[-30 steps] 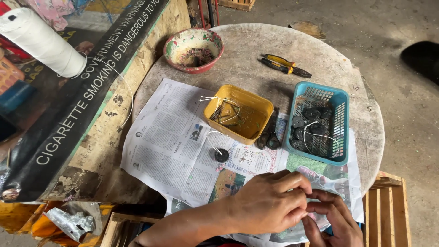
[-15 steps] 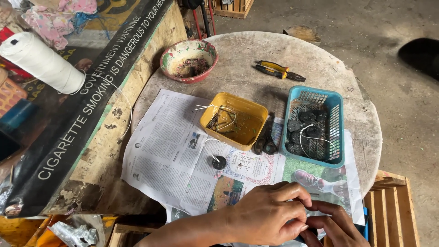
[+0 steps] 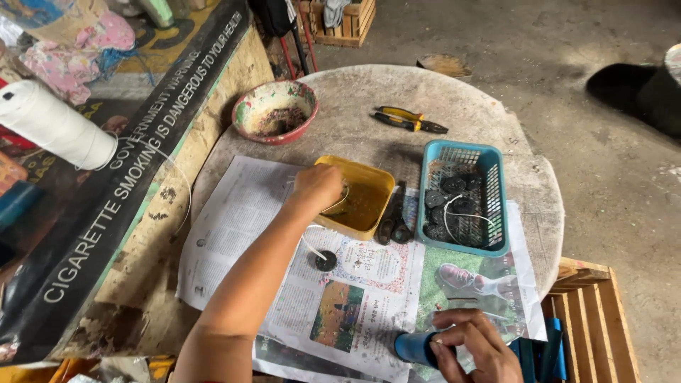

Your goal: Assembling a firecracker by inserting a fuse into a blue tube and sealing the end with a cap.

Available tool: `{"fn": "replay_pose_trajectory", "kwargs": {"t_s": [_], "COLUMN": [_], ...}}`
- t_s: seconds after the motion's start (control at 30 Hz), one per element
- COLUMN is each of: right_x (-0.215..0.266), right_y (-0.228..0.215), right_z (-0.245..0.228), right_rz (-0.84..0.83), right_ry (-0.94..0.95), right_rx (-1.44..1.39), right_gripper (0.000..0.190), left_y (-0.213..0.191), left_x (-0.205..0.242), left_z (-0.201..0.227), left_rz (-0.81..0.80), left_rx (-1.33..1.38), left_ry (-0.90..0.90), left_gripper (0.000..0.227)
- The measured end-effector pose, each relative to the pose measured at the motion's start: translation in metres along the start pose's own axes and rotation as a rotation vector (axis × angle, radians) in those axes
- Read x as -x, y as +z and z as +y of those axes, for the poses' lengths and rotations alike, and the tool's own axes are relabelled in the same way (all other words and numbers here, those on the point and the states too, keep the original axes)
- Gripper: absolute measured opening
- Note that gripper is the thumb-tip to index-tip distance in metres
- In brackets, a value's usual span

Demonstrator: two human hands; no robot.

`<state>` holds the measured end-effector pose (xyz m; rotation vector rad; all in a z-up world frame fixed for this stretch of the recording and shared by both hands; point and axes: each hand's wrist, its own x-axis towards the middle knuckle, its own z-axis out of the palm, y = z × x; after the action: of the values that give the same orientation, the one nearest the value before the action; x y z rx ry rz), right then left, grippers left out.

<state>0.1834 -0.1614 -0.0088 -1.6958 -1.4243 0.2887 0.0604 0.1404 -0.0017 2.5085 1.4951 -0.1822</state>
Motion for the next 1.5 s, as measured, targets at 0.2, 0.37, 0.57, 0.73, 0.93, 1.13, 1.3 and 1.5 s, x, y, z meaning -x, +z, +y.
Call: {"fn": "replay_pose_trajectory", "kwargs": {"t_s": [0.2, 0.37, 0.57, 0.73, 0.93, 1.13, 1.3, 1.5], "right_x": [0.000, 0.003, -0.001, -0.004, -0.004, -0.011, -0.022, -0.033], "right_y": [0.005, 0.007, 0.001, 0.002, 0.004, -0.008, -0.020, -0.018], "right_z": [-0.002, -0.002, -0.004, -0.008, -0.012, -0.010, -0.012, -0.018], "right_rz": [-0.043, -0.067, -0.047, -0.102, -0.154, -0.097, -0.151, -0.267], "right_ry": [0.032, 0.096, 0.007, -0.030, -0.025, -0.011, -0.105, -0.155], "right_rx": [-0.082, -0.095, -0.163, -0.147, -0.114, 0.049, 0.129, 0.003], "right_gripper": [0.010, 0.009, 0.012, 0.013, 0.013, 0.006, 0.004, 0.004], "left_y": [0.071, 0.074, 0.021, 0.018, -0.002, 0.010, -0.005, 0.022], "left_x": [-0.081, -0.081, -0.036, -0.032, -0.003, -0.006, 0.073, 0.136], "left_z": [-0.029, -0.022, -0.009, -0.029, -0.022, -0.039, -0.004, 0.037], "left_rz": [-0.063, -0.021, -0.266, -0.131, -0.201, -0.213, -0.124, -0.100], "left_rx": [-0.224, -0.238, -0.099, 0.383, 0.065, 0.489, 1.037, 1.339], "left_ry": [-0.149, -0.178, -0.102, -0.049, -0.067, 0.127, 0.502, 0.914], "left_gripper": [0.033, 0.028, 0.018, 0.010, 0.026, 0.034, 0.041, 0.022]}}
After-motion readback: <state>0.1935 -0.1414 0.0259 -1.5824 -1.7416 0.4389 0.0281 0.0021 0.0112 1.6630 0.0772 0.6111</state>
